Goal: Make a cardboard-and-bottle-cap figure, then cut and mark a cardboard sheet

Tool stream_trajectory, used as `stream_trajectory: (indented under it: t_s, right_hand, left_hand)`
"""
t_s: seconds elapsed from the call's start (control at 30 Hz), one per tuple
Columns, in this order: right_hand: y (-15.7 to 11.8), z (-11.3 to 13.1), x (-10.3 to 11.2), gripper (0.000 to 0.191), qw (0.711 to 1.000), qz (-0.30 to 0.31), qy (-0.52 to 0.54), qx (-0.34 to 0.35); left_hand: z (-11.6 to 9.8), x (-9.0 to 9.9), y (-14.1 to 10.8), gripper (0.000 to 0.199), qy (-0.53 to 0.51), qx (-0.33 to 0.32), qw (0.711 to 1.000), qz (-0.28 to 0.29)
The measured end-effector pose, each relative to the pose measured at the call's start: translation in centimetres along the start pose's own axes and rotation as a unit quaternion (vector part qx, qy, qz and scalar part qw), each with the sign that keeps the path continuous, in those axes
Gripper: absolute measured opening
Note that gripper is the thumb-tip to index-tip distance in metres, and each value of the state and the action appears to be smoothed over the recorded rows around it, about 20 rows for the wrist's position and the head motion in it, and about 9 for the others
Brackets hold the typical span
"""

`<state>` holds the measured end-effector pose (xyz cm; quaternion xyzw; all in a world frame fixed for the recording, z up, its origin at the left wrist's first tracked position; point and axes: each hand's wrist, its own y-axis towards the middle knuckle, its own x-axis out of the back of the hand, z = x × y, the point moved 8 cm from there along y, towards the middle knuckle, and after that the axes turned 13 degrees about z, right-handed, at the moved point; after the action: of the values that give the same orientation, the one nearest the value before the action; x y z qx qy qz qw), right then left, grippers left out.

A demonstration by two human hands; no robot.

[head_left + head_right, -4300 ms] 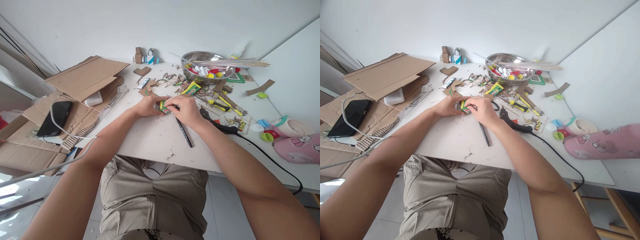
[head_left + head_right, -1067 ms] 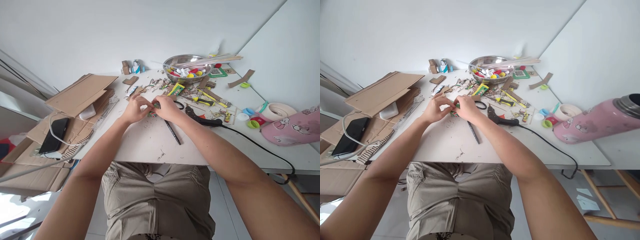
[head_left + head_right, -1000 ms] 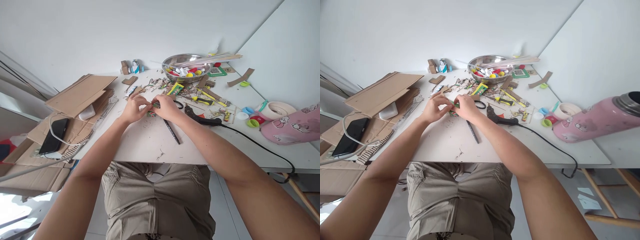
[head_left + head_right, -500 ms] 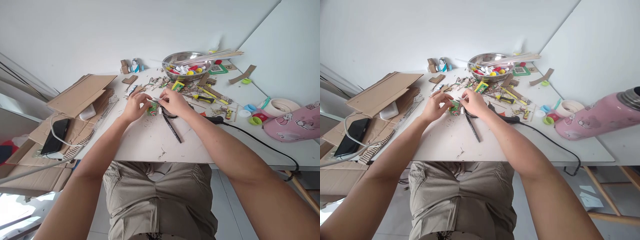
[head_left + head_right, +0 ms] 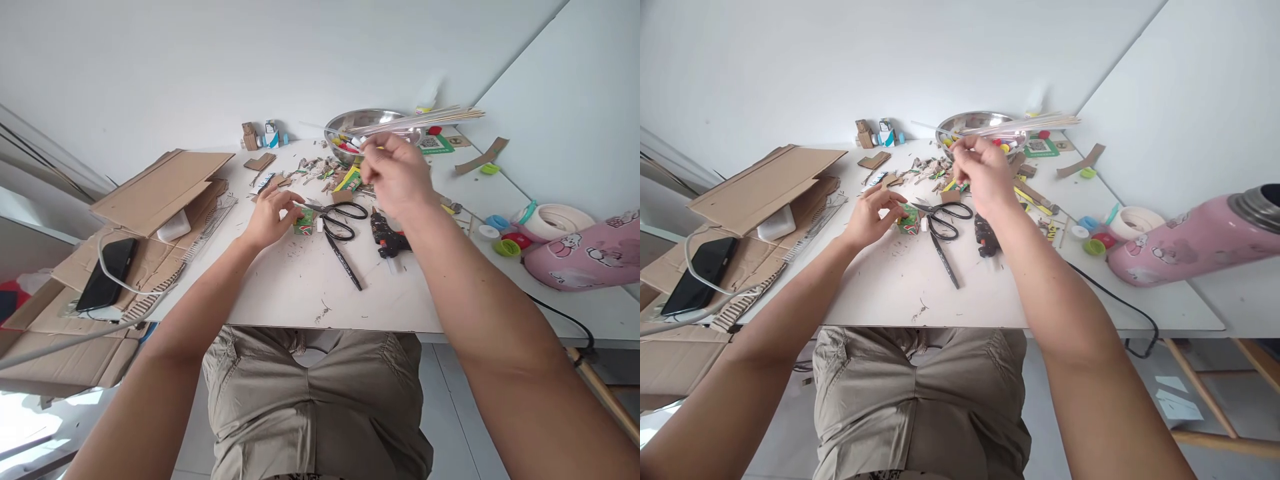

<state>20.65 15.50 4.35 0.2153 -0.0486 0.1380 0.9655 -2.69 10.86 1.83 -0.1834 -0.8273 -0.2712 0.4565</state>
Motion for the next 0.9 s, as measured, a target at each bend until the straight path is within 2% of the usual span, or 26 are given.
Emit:
stream_trajectory:
  t_s: [0.1, 0.17, 0.27, 0.37, 0.43, 0.47, 0.57, 0.67, 0.73, 0.8, 0.87, 0.9]
  right_hand:
    - [0.1, -0.2, 2.3, 0.04, 0.999, -0.038, -0.03, -0.007]
    - [-0.2, -0.3, 1.5, 0.046, 0.997, -0.019, -0.068, -0.028]
    - [-1.0, -0.6, -3.0, 0.038, 0.98, 0.089, -0.159, -0.078]
    - [-2.2, -1.0, -7.9, 0.022, 0.939, 0.193, -0.261, -0.112]
    - [-2.5, -1.1, -9.3, 0.019, 0.921, 0.206, -0.307, -0.125]
    - [-2.5, -1.1, -9.4, 0.019, 0.92, 0.2, -0.313, -0.123]
    - [-1.7, -0.8, -7.6, 0.021, 0.953, 0.149, -0.246, -0.098]
    - [-0.6, -0.6, -3.2, 0.03, 0.986, 0.066, -0.139, -0.07]
    - [-0.1, -0.1, -0.1, 0.041, 0.992, 0.008, -0.119, -0.037]
    - [0.0, 0.0, 2.1, 0.05, 0.991, -0.039, -0.126, -0.033]
    - [-0.1, 0.1, 2.7, 0.049, 0.988, -0.055, -0.141, -0.038]
    - [-0.2, 0.2, 2.4, 0.045, 0.987, -0.052, -0.147, -0.039]
  left_hand:
    - [-0.1, -0.1, -0.1, 0.016, 0.018, 0.0, 1.0, 0.005]
    - [-0.1, -0.2, -0.1, 0.016, 0.025, 0.001, 1.0, 0.006]
    - [-0.1, -0.2, -0.1, 0.017, 0.025, 0.003, 1.0, 0.008]
    - [-0.1, -0.2, -0.1, 0.017, 0.026, 0.004, 1.0, 0.009]
    - [-0.1, -0.2, -0.1, 0.016, 0.029, 0.004, 1.0, 0.01]
    - [-0.1, -0.2, -0.1, 0.016, 0.03, 0.004, 0.999, 0.01]
    - [-0.1, -0.2, -0.1, 0.016, 0.031, 0.007, 0.999, 0.009]
    - [0.0, -0.2, 0.0, 0.016, 0.028, 0.011, 1.0, 0.009]
    - [0.1, -0.2, 0.0, 0.015, 0.023, 0.01, 1.0, 0.007]
    - [0.1, -0.3, 0.0, 0.012, 0.016, 0.008, 1.0, 0.008]
    - [0.2, -0.4, 0.1, 0.01, 0.009, 0.007, 1.0, 0.013]
    - [0.2, -0.5, 0.1, 0.009, 0.006, 0.008, 1.0, 0.016]
